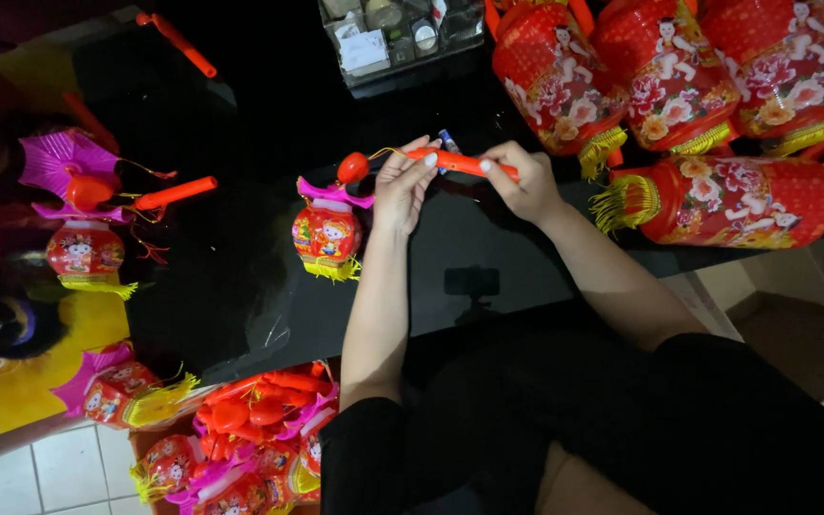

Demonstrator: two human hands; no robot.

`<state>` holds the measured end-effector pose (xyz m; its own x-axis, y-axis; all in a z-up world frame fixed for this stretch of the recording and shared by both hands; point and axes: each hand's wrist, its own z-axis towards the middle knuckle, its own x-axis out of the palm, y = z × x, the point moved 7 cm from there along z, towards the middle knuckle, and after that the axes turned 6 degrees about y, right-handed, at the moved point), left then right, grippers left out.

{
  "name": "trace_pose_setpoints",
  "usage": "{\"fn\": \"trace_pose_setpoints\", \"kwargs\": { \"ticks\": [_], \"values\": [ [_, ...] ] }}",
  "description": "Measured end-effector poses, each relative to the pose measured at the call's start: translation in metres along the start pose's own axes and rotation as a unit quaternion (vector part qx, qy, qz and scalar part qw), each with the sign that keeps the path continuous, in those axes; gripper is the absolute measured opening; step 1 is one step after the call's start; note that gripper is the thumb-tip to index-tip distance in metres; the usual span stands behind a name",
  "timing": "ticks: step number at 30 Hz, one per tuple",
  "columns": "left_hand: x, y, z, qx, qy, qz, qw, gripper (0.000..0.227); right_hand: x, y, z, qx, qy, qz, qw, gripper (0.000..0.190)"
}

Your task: Assembling small decorative lanterns by attaching plastic handles to the lantern bodies.

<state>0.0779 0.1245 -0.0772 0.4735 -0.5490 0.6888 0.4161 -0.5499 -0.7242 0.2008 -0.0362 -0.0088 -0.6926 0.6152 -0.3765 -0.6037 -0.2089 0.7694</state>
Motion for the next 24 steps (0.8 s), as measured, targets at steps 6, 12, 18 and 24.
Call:
{"fn": "trace_pose_setpoints", "kwargs": {
  "ticks": [6, 12, 18, 24],
  "values": [
    [-0.011, 0.0, 0.003, -0.006, 0.012, 0.04, 0.999, 0.035, -0.001, 0.007, 0.008, 0.013, 0.027, 0.053, 0.998, 0.019],
    [-0.029, 0.001, 0.007, 0.011, 0.003, 0.054, 0.998, 0.038, 0.003, 0.03, 0.017, -0.006, 0.058, 0.056, 0.997, 0.012],
    [-0.022, -0.006, 0.006, 0.038, 0.042, 0.089, 0.994, 0.043, 0.008, -0.01, 0.006, 0.055, 0.104, 0.091, 0.989, 0.014],
    [-0.014, -0.007, 0.005, 0.061, 0.075, 0.066, 0.993, 0.047, 0.007, 0.023, 0.014, 0.004, 0.076, 0.058, 0.995, 0.02]
  ]
}}
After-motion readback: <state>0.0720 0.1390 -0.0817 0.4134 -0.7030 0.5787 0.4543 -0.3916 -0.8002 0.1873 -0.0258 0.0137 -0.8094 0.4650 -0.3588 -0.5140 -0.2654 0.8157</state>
